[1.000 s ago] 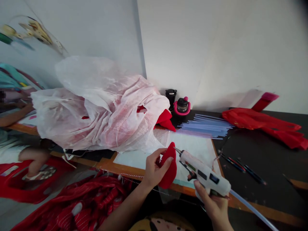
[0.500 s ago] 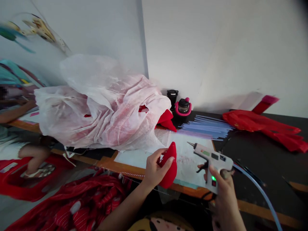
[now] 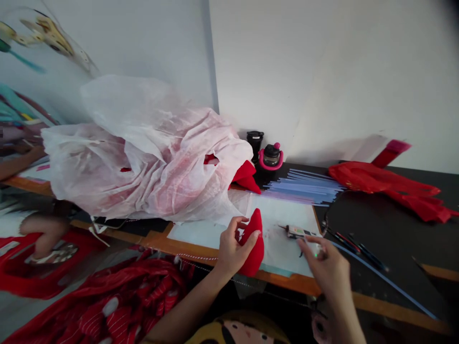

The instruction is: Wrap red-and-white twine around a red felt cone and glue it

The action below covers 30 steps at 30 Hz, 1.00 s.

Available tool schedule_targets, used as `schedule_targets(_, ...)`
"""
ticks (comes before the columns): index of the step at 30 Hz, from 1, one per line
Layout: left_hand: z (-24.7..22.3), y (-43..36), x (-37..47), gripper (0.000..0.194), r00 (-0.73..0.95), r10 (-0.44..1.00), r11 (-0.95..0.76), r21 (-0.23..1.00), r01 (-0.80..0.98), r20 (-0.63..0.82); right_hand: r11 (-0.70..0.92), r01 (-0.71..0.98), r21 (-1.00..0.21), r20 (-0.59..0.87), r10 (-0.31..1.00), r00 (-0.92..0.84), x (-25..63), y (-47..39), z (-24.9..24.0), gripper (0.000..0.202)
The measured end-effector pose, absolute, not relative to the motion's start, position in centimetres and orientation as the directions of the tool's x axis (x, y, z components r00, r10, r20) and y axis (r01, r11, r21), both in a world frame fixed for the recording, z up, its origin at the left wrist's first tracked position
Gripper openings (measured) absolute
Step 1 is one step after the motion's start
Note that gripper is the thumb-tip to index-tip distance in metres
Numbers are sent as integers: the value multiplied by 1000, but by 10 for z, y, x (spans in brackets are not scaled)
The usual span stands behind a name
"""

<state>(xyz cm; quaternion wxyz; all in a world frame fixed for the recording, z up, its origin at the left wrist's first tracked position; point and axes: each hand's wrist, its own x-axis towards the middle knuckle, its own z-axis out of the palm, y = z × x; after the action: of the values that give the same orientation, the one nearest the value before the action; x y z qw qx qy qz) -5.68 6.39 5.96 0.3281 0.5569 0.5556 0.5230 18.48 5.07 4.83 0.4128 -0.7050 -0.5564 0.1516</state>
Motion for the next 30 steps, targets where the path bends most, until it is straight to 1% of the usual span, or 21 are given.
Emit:
schedule_targets(1, 60, 63, -54, 35, -151, 965, -169, 950, 261, 213, 74, 546, -834, 224, 951, 213, 168, 48, 50, 51)
schedule_targets(2, 61, 62, -51, 35, -132, 970, -169, 954, 247, 206, 136, 419, -898, 192, 977, 94, 151, 47, 50, 54)
schedule_targets(4, 62, 62, -47, 37, -96, 977, -162, 959, 233, 188, 161, 196, -967, 156, 987, -43, 121, 47, 49, 62)
schedule_targets(6, 61, 63, -50, 40, -81, 982, -146, 954, 263, 172, 147, 99, -984, 139, 987, -82, 104, 50, 45, 50)
schedule_targets(8, 57, 65, -58, 34, -41, 987, -130, 934, 333, 153, 133, 67, -989, 130, 990, -51, 99, 55, 40, 40)
schedule_targets(9, 55, 66, -64, 33, -12, 990, -128, 919, 372, 143, 125, 60, -990, 125, 992, -16, 99, 58, 38, 39)
schedule_targets(11, 53, 68, -76, 41, 47, 990, -143, 899, 413, 136, 104, 68, -992, 109, 992, 63, 102, 61, 34, 46)
schedule_targets(12, 53, 68, -81, 43, 62, 988, -156, 898, 412, 144, 92, 87, -992, 101, 990, 94, 103, 62, 33, 50)
schedule_targets(14, 57, 67, -87, 41, 56, 982, -187, 899, 396, 180, 89, 142, -986, 108, 986, 128, 104, 60, 33, 55)
schedule_targets(18, 76, 65, -85, 25, 52, 961, -269, 871, 412, 273, 142, 250, -958, 173, 979, 109, 98, 53, 40, 59)
schedule_targets(19, 80, 66, -83, 23, 55, 950, -304, 864, 402, 308, 154, 274, -949, 187, 977, 99, 97, 51, 42, 60)
schedule_targets(21, 86, 70, -77, 22, 83, 917, -395, 852, 344, 391, 179, 314, -932, 213, 974, 76, 96, 48, 46, 59)
schedule_targets(24, 88, 77, -70, 18, 174, 854, -520, 811, 269, 490, 224, 326, -919, 250, 968, 39, 96, 43, 49, 60)
schedule_targets(27, 89, 81, -65, 18, 234, 811, -585, 754, 299, 537, 251, 330, -910, 268, 963, 6, 96, 39, 50, 62)
schedule_targets(30, 91, 81, -62, 19, 268, 789, -614, 710, 344, 553, 279, 358, -891, 294, 956, -13, 97, 37, 51, 62)
